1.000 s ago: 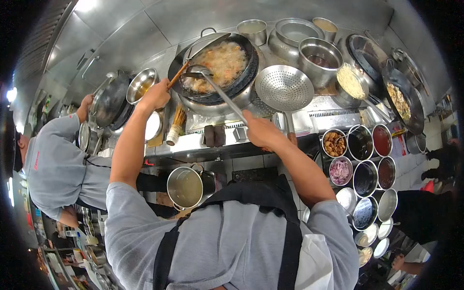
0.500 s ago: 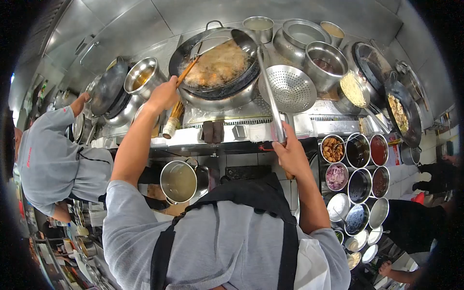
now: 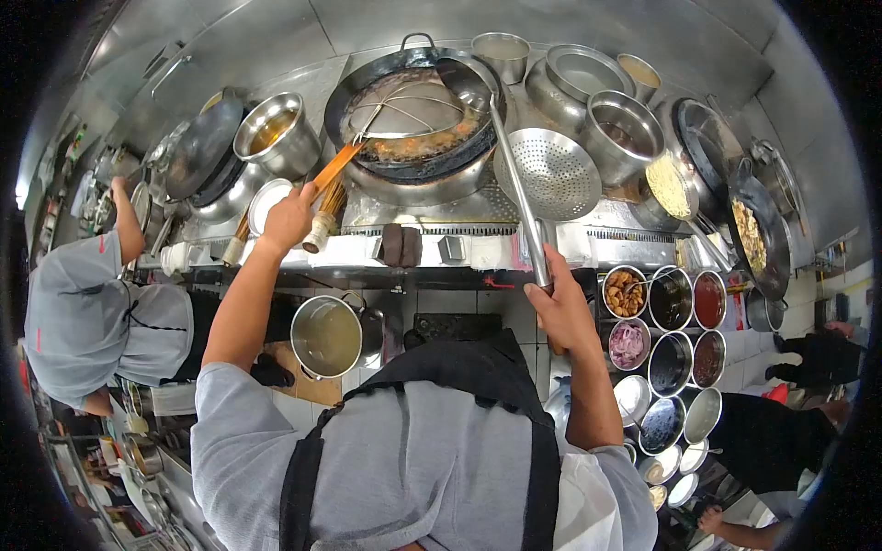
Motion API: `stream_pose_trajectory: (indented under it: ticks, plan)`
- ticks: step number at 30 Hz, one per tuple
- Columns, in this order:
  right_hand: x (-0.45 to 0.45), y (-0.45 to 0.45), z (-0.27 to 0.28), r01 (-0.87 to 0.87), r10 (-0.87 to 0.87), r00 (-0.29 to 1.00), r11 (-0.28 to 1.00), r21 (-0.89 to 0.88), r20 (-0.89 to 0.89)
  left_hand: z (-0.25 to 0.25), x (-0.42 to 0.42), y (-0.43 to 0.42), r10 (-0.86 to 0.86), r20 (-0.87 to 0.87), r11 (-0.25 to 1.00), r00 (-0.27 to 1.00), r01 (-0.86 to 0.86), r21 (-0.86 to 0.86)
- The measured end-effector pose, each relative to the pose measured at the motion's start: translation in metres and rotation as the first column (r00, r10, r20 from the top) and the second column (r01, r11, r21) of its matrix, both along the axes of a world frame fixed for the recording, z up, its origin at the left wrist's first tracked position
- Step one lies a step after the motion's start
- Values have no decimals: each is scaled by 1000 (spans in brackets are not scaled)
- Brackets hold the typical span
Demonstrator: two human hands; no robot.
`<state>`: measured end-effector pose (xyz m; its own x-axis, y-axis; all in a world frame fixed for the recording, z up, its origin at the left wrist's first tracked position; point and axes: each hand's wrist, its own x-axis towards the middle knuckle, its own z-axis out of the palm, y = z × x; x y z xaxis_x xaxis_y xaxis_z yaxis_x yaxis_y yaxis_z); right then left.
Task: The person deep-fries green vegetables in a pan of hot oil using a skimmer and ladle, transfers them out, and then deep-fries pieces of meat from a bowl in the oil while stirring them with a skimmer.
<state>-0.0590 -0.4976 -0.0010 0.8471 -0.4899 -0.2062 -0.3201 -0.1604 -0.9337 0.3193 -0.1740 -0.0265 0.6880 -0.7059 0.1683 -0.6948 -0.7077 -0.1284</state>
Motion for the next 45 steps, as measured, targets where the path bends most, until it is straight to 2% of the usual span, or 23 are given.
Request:
stream_pose_trajectory:
  ticks: [4,8,11,12,15,17,19,23,25,27,29,33,37,39,41,43,45]
  plan:
    - [1,7,8,-58,57,996,998,-11,-63,4,7,6,1,-23,999,1000,0,35]
    - [-15,-3,19,-220,199,975,925,-309,-100,40,17,3,-36,-24,998,999,37,45]
    - [-20,-6,28,-313,300,949,924,-220,-91,62,32,0,-80,-46,993,996,84,83]
    - [-16,-8,27,-362,325,927,907,-217,-189,71,31,-3,-59,-51,991,997,65,120]
    - [14,-1,9,-433,381,901,773,-464,-207,87,29,-8,-77,-69,989,995,85,121]
    - [27,12,7,-465,345,878,778,-423,-331,94,20,-14,-60,-97,987,993,74,141]
    - [29,15,5,-454,337,881,800,-391,-333,99,13,-15,-54,-123,988,991,71,138]
    - [-12,8,-2,-347,332,937,853,-390,-108,70,10,-15,-99,-159,994,982,105,32]
    - [-30,7,11,-285,253,955,929,-237,-157,55,4,-12,-107,-150,994,983,107,-7]
    - [-49,-2,7,-213,200,976,957,-198,-84,42,-1,-4,-107,-107,994,988,103,-41]
    - [-60,-7,8,-138,139,990,977,-162,-11,24,5,8,-75,-68,997,995,76,7]
    - [-64,-17,4,12,-17,1000,979,-204,-24,12,3,17,-52,-28,996,998,54,71]
    - [-73,-33,-30,99,-121,990,959,-267,-69,18,-2,15,-6,-49,993,999,12,117]
    - [-74,-38,-45,130,-142,988,975,-182,-55,16,-3,17,40,-66,991,997,-31,130]
    - [-67,-29,-51,162,-163,986,987,-24,-45,12,-5,20,42,-64,993,997,-35,114]
    - [-46,-12,-58,158,-140,982,977,-142,125,14,-8,24,64,-68,992,996,-56,113]
    - [-17,7,-78,142,-105,973,974,-176,207,18,-14,22,97,-80,988,992,-86,126]
